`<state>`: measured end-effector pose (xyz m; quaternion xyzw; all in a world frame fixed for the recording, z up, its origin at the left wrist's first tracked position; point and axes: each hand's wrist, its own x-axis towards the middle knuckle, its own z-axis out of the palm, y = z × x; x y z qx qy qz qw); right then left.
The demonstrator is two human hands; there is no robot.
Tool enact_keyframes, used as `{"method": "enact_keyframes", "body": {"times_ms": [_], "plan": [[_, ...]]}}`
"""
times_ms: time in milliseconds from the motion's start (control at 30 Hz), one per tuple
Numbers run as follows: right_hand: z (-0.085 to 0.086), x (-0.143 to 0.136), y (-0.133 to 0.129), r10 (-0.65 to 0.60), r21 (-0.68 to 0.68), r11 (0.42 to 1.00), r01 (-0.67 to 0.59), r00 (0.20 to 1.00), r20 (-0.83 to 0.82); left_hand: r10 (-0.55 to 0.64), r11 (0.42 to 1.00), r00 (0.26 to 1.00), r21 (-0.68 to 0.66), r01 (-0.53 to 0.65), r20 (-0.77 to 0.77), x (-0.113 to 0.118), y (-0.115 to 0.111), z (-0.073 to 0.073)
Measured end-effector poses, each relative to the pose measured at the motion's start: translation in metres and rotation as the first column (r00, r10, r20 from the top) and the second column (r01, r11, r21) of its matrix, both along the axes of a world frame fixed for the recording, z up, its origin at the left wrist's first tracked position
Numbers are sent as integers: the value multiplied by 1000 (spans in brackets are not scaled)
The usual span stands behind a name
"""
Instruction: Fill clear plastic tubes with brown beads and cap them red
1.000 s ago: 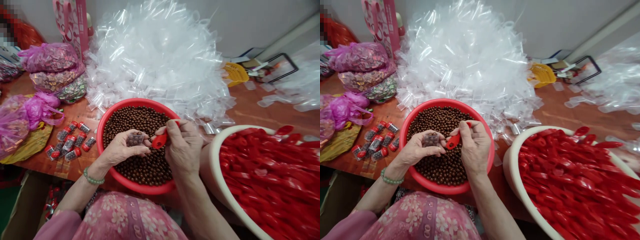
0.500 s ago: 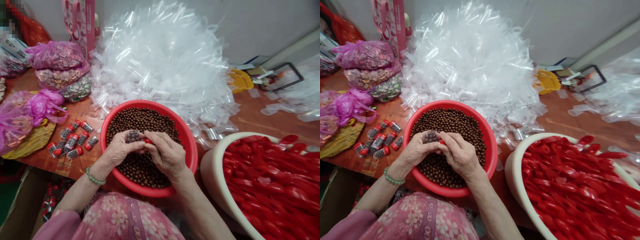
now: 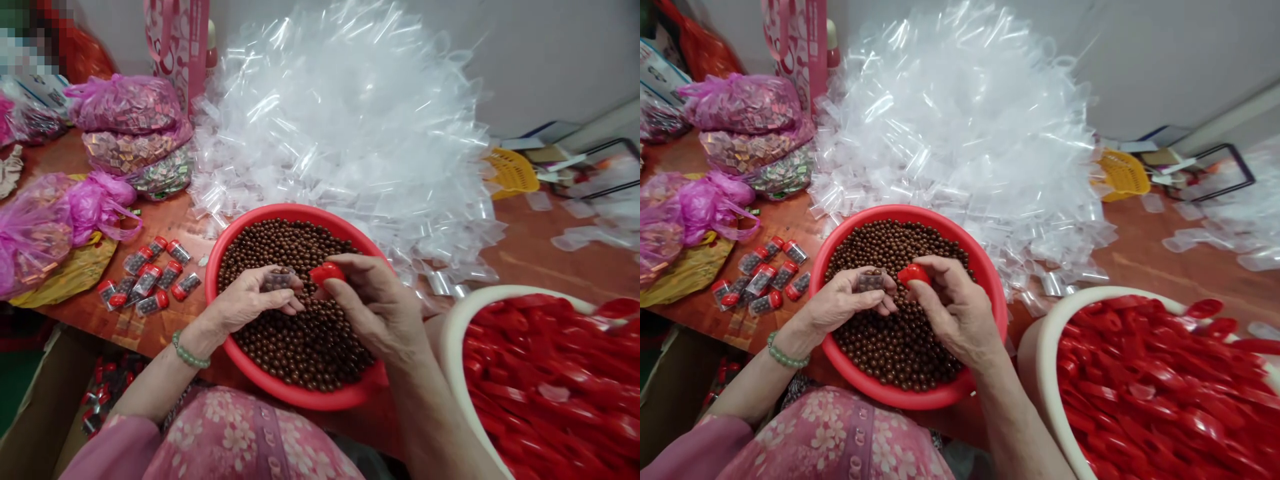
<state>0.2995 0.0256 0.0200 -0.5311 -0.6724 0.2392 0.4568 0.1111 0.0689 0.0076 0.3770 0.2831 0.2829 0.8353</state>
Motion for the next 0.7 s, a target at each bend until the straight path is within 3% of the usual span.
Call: {"method": "enact_keyframes", "body": {"times_ms": [67, 200, 333, 700], "plan": [[1, 1, 5, 10, -65, 998, -16, 995, -100, -43, 999, 998, 32, 44, -38, -1, 0, 0], [5, -1, 15, 66, -37, 997, -67, 997, -29, -110, 992, 993, 63, 113, -42, -2, -1, 2], [8, -5, 22, 75, 0, 997, -75, 997, -5, -112, 991, 993, 73, 115, -41, -1, -1, 3], [11, -2, 26, 150, -78, 986, -145, 987, 61, -96, 992, 992, 71, 101, -79, -1, -1, 6]]}}
